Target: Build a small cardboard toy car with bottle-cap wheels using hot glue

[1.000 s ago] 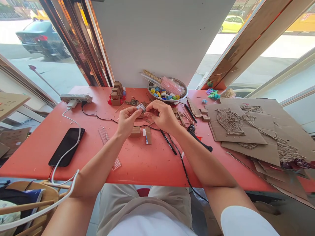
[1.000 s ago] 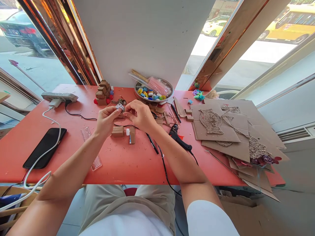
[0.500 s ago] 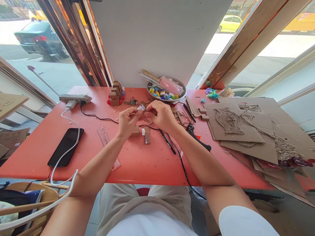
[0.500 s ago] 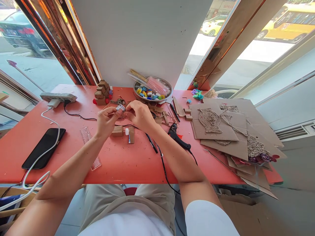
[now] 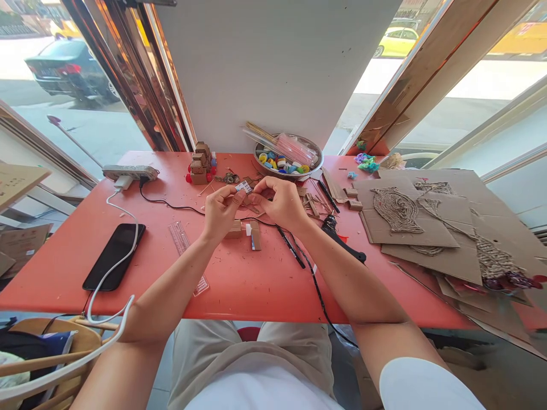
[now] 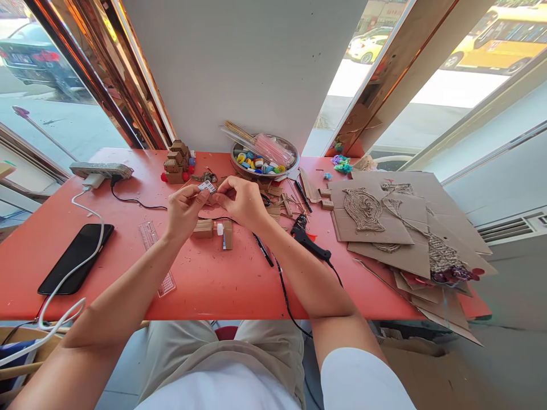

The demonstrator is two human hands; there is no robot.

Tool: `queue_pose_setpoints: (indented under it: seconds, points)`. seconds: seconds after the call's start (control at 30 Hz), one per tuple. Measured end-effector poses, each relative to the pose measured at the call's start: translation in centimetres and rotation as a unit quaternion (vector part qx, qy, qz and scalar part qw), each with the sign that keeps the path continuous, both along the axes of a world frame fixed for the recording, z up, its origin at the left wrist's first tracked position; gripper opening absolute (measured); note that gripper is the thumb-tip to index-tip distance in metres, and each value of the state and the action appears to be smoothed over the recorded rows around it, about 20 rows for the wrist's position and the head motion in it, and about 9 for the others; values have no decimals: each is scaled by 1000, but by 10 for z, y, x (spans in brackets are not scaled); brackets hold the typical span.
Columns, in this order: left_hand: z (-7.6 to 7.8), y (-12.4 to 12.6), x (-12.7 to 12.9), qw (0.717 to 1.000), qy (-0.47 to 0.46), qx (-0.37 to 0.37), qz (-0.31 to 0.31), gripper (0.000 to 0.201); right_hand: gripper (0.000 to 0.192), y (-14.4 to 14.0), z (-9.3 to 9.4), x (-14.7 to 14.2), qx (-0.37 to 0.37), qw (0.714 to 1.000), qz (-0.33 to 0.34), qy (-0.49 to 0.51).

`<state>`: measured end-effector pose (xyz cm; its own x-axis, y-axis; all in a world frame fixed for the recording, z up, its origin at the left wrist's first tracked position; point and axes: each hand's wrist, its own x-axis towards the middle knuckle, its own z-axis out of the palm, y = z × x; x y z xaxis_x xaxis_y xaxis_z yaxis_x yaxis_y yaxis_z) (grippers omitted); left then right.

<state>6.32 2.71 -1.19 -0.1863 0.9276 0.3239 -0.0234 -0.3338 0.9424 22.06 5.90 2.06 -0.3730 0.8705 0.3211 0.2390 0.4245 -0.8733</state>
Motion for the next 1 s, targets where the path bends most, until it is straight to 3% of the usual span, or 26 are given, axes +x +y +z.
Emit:
queue_pose_setpoints:
  seconds: [0.27,0.57,0.8,1.0]
  points:
    - [1,0,-1,1000,10,10,11,54,51,2,-6,-2,-45,996,16,73]
    - [4,4,-4,995,-25,-40,-85,44,43,11,-5,4,-91,992,52,75]
    - [1,3,-1,999,-33,-25,-6,36,33,5,4,12,27,989,102,-107]
    - [4,4,-1,997,-66,-39,-23,34,26,7,-2,6,65,981,150,-109]
